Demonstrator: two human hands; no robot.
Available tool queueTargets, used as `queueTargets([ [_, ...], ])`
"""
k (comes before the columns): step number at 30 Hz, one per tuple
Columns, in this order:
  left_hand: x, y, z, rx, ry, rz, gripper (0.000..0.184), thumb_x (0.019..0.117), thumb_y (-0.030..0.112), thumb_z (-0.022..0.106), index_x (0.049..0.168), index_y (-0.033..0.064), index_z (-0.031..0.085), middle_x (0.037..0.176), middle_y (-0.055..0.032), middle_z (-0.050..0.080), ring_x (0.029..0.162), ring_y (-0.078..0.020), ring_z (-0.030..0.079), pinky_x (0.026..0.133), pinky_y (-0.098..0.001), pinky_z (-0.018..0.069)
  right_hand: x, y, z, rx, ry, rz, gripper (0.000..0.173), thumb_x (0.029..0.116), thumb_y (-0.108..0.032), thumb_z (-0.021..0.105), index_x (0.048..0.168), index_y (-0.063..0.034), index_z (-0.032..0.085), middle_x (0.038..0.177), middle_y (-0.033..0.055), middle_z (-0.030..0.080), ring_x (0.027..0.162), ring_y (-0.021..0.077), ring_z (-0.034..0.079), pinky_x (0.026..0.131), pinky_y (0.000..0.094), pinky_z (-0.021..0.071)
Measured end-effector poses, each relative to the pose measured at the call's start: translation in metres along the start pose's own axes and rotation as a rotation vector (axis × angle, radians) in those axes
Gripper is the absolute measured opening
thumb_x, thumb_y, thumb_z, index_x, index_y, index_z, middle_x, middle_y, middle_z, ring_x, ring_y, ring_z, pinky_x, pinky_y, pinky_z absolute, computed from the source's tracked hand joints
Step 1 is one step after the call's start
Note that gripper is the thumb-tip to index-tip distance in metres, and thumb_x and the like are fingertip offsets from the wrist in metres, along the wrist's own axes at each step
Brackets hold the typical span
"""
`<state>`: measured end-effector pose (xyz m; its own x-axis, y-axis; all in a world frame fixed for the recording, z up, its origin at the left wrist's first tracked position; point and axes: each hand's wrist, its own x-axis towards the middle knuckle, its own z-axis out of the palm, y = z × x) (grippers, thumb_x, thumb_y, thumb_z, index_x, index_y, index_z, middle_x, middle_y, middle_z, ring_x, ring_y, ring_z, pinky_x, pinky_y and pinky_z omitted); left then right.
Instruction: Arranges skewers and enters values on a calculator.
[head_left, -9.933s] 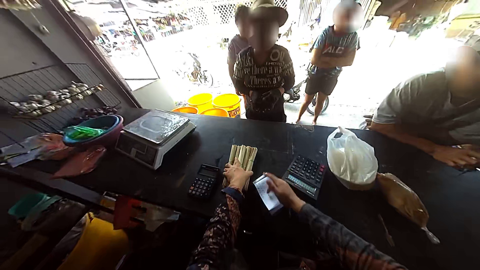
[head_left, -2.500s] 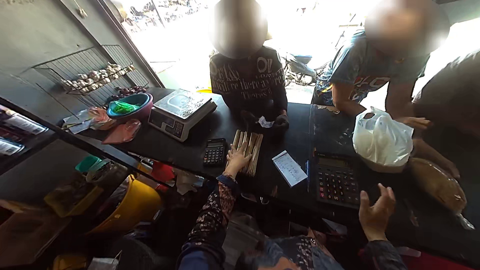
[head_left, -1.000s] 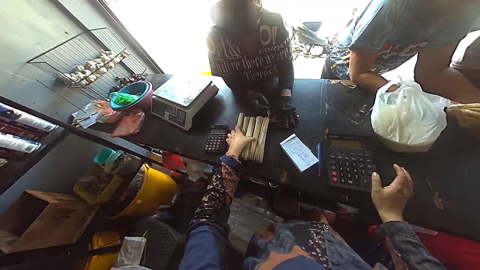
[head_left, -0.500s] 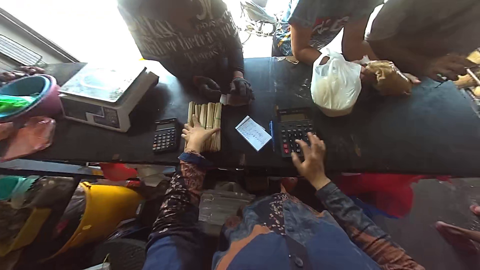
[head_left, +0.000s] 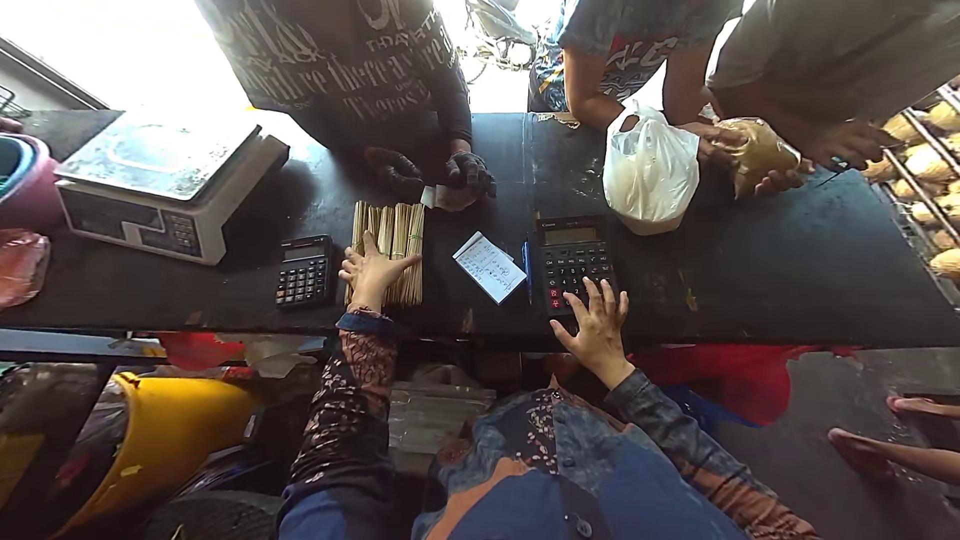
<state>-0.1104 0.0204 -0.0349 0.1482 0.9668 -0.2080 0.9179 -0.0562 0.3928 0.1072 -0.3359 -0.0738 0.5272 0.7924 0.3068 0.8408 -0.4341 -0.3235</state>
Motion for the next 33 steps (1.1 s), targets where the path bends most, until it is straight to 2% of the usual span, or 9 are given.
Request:
queueTargets([
  [6, -0.007, 0.003, -0.004, -0.014, -0.004, 0.01, 0.122, 0.0713, 0.067, 0.084, 0.165, 0.0194, 0.022, 0.164, -0.0349, 0.015, 0.145, -0.0614, 0.022, 0.108, -0.0793, 0.026, 0.02, -0.01, -0.004, 0.078, -0.086, -0.019, 0.057, 0.0948, -0.053, 0.059, 0.12, -0.0029, 0.07, 0.138, 0.0166, 0.064, 0.141, 0.049, 0.045, 0.115, 0.0778, 0.0113],
  [9, -0.003, 0.007, -0.006, 0.008, -0.011, -0.019, 0.125, 0.068, 0.068, 0.085, 0.165, 0.0217, 0.021, 0.165, -0.0341, 0.014, 0.147, -0.0605, 0.021, 0.111, -0.0772, 0.0255, 0.023, -0.005, -0.02, 0.089, 0.007, 0.092, 0.045, 0.0945, -0.043, 0.059, 0.104, -0.0009, 0.071, 0.114, 0.0168, 0.072, 0.117, 0.0444, 0.061, 0.107, 0.0697, 0.0315],
  [11, -0.001, 0.004, -0.003, 0.002, -0.003, -0.018, 0.126, 0.068, 0.069, 0.085, 0.165, 0.0211, 0.021, 0.165, -0.0343, 0.014, 0.146, -0.0604, 0.022, 0.109, -0.0776, 0.027, 0.024, 0.009, -0.027, 0.053, 0.028, 0.154, 0.045, 0.0958, -0.04, 0.055, 0.105, 0.0005, 0.071, 0.103, 0.0179, 0.073, 0.106, 0.0449, 0.063, 0.098, 0.0669, 0.0374],
  [16, 0.0, 0.002, -0.001, -0.011, 0.006, -0.015, 0.124, 0.0679, 0.069, 0.085, 0.165, 0.023, 0.022, 0.165, -0.033, 0.015, 0.146, -0.0595, 0.022, 0.108, -0.0776, 0.0272, 0.033, 0.01, -0.028, 0.101, -0.011, 0.134, 0.041, 0.0972, -0.035, 0.051, 0.102, 0.0008, 0.072, 0.094, 0.017, 0.073, 0.097, 0.0424, 0.064, 0.095, 0.0625, 0.0395],
  [19, 0.003, 0.003, 0.001, 0.007, 0.003, -0.021, 0.126, 0.0667, 0.071, 0.085, 0.165, 0.0231, 0.022, 0.165, -0.033, 0.016, 0.146, -0.0595, 0.023, 0.108, -0.0775, 0.0277, 0.036, -0.003, -0.025, 0.138, -0.132, 0.148, 0.043, 0.099, -0.037, 0.052, 0.11, -0.0002, 0.071, 0.101, 0.0164, 0.072, 0.103, 0.0412, 0.063, 0.1, 0.061, 0.0382],
  [23, 0.003, 0.006, -0.003, 0.022, -0.009, -0.019, 0.125, 0.0686, 0.069, 0.085, 0.165, 0.0219, 0.021, 0.164, -0.0346, 0.015, 0.146, -0.0591, 0.024, 0.11, -0.076, 0.0259, 0.021, 0.012, -0.036, 0.095, 0.014, 0.167, 0.041, 0.0974, -0.037, 0.05, 0.097, -0.0027, 0.073, 0.089, 0.0135, 0.072, 0.092, 0.0389, 0.065, 0.092, 0.0595, 0.0424],
  [26, 0.001, 0.006, -0.003, 0.014, -0.008, -0.009, 0.123, 0.0705, 0.066, 0.085, 0.165, 0.0195, 0.022, 0.164, -0.0349, 0.014, 0.146, -0.0592, 0.022, 0.11, -0.0764, 0.0248, 0.008, 0.028, -0.04, 0.175, -0.043, 0.184, 0.041, 0.0985, -0.036, 0.053, 0.106, -0.001, 0.073, 0.105, 0.0149, 0.074, 0.1, 0.0387, 0.065, 0.098, 0.0614, 0.0382],
  [29, -0.001, 0.007, -0.004, 0.005, -0.013, -0.01, 0.121, 0.0721, 0.065, 0.085, 0.165, 0.0195, 0.021, 0.165, -0.0349, 0.012, 0.148, -0.0584, 0.02, 0.113, -0.0756, 0.0209, 0.008, 0.042, -0.033, 0.254, 0.16, 0.174, 0.041, 0.0985, -0.032, 0.053, 0.111, 0.0035, 0.068, 0.124, 0.022, 0.069, 0.108, 0.0409, 0.065, 0.098, 0.0621, 0.0422],
  [33, -0.004, 0.009, -0.008, 0.019, -0.024, -0.018, 0.121, 0.0729, 0.064, 0.085, 0.165, 0.0202, 0.019, 0.164, -0.0357, 0.012, 0.148, -0.0577, 0.021, 0.114, -0.0742, 0.0205, 0.008, 0.076, -0.003, 0.29, 0.376, 0.322, 0.056, 0.1007, -0.033, 0.05, 0.132, 0.0125, 0.056, 0.14, 0.0319, 0.055, 0.133, 0.0481, 0.051, 0.114, 0.0612, 0.0354],
])
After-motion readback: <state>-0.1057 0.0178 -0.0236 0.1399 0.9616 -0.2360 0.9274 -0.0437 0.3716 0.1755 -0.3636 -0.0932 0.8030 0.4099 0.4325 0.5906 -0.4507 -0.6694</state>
